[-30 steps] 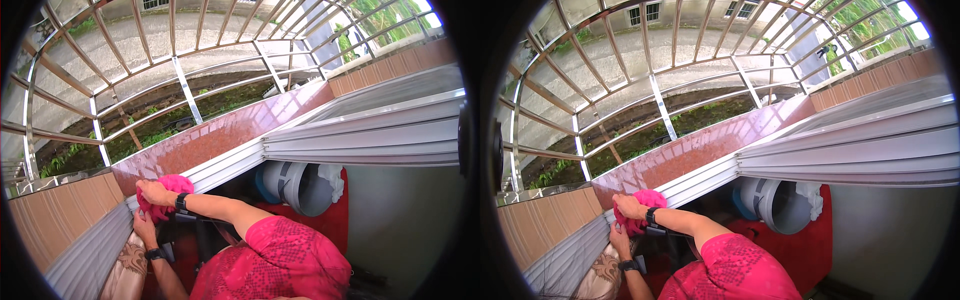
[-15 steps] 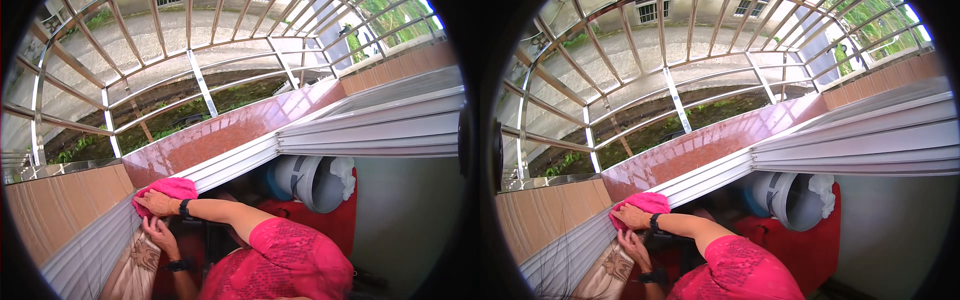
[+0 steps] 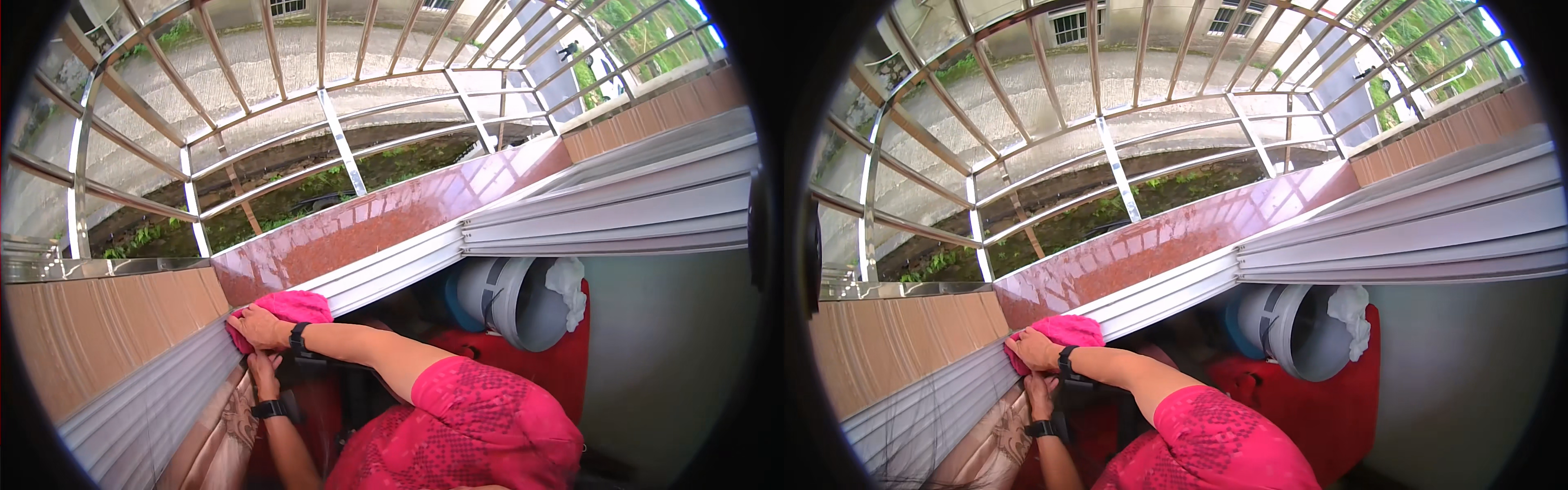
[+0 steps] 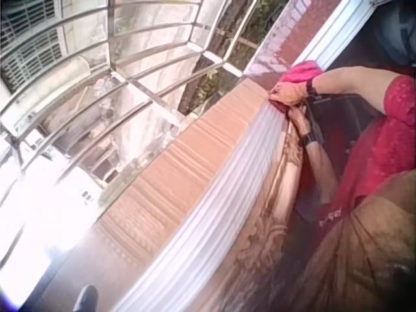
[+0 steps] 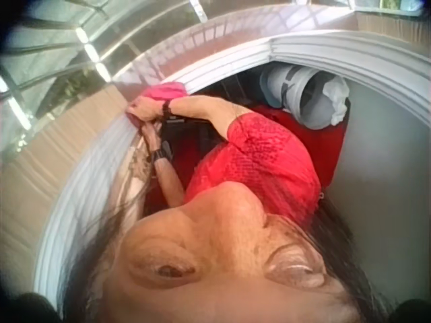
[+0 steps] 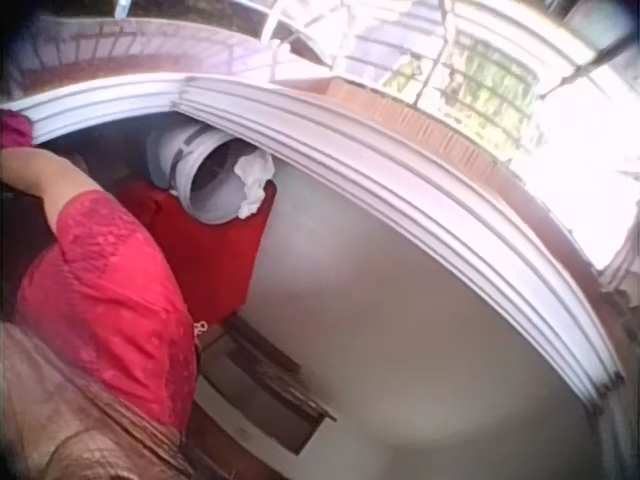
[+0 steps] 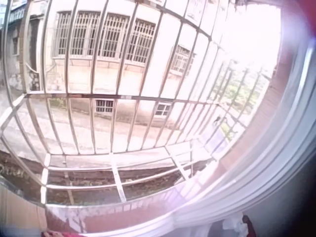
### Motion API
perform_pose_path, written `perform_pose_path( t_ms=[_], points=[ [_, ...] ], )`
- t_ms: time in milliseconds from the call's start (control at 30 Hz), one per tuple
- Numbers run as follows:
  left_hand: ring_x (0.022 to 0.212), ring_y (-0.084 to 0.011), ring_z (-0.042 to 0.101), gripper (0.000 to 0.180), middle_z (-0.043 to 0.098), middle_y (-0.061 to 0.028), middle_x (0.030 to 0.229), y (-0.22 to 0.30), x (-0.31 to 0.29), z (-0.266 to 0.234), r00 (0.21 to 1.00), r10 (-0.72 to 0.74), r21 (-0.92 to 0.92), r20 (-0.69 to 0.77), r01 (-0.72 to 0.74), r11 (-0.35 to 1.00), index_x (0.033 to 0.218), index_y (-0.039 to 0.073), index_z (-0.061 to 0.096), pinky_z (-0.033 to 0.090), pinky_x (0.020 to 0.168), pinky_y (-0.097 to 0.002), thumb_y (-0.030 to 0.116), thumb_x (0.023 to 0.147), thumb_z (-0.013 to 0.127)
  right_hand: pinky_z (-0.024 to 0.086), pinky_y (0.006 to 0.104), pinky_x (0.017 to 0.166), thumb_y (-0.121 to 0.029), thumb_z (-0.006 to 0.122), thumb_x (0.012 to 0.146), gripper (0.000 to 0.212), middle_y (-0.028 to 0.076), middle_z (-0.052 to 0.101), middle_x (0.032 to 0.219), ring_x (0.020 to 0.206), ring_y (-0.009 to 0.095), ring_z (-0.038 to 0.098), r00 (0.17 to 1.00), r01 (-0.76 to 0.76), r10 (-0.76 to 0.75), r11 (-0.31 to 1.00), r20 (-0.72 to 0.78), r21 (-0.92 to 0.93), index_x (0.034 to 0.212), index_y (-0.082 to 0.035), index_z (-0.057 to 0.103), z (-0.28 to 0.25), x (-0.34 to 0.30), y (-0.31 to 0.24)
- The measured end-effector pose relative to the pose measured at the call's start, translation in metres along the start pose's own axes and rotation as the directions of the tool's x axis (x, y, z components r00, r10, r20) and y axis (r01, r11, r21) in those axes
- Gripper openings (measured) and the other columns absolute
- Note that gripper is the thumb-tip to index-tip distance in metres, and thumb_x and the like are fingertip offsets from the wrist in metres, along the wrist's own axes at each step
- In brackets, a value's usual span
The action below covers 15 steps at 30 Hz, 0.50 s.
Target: Cleaning the tracks and frame of a sliding window using wet cloths and a bucket of water.
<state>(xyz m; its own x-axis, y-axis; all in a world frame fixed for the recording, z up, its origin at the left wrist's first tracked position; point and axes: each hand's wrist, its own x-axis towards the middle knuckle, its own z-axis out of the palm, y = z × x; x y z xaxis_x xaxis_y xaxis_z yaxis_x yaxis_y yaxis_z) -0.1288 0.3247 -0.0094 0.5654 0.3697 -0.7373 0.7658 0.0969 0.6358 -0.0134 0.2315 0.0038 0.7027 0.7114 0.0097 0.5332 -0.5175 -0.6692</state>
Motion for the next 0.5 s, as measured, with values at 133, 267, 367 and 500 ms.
perform_pose_path(
  t_ms=[133,267,367,500],
  points=[
    [0.082,-0.0252,0.065,0.065,0.057,-0.0137,0.1,0.008,-0.008,0.001,0.999,-0.032,-0.081,0.037,0.035,0.996,0.111,-0.002,0.048,0.054,0.061,-0.0283,0.059,0.089,0.049,0.04,0.04,0.08,-0.02,0.064,0.071,0.033,0.013,0.064,0.086,0.09,0.028,0.06,0.999,-0.035,0.034,0.999,0.038,0.034,0.098,-0.003,0.055,-0.021,-0.016,0.015],
    [0.088,-0.0263,0.065,0.057,0.058,-0.0146,0.113,0.017,-0.012,0.004,0.996,-0.087,-0.094,-0.02,0.085,0.992,0.12,-0.001,0.047,0.054,0.062,-0.029,0.05,0.094,0.043,0.04,0.0421,0.078,-0.016,0.062,0.07,0.052,0.016,0.064,0.087,0.088,0.031,0.06,0.988,-0.156,0.154,0.98,0.026,0.122,0.118,0.0,0.047,-0.009,-0.01,0.015],
    [0.083,-0.0241,0.065,0.045,0.062,-0.0095,0.097,0.002,0.011,-0.007,0.986,-0.15,-0.221,0.07,0.161,0.962,0.112,0.005,0.051,0.054,0.057,-0.0291,0.045,0.094,0.045,0.04,0.043,0.076,-0.007,0.057,0.07,0.074,0.021,0.063,0.089,0.084,0.035,0.059,0.962,-0.271,0.254,0.927,0.098,0.259,0.138,0.003,0.029,0.015,0.006,-0.011],
    [0.078,-0.019,0.065,0.028,0.064,-0.006,0.096,0.007,0.018,-0.009,0.969,-0.198,-0.104,0.147,0.214,0.971,0.11,0.011,0.054,0.054,0.059,-0.032,0.03,0.095,0.042,0.041,0.0428,0.075,-0.005,0.056,0.069,0.074,0.022,0.062,0.085,0.081,0.036,0.059,0.962,-0.246,0.27,0.913,-0.031,0.326,0.137,0.005,0.029,0.012,-0.005,-0.015]
  ],
)
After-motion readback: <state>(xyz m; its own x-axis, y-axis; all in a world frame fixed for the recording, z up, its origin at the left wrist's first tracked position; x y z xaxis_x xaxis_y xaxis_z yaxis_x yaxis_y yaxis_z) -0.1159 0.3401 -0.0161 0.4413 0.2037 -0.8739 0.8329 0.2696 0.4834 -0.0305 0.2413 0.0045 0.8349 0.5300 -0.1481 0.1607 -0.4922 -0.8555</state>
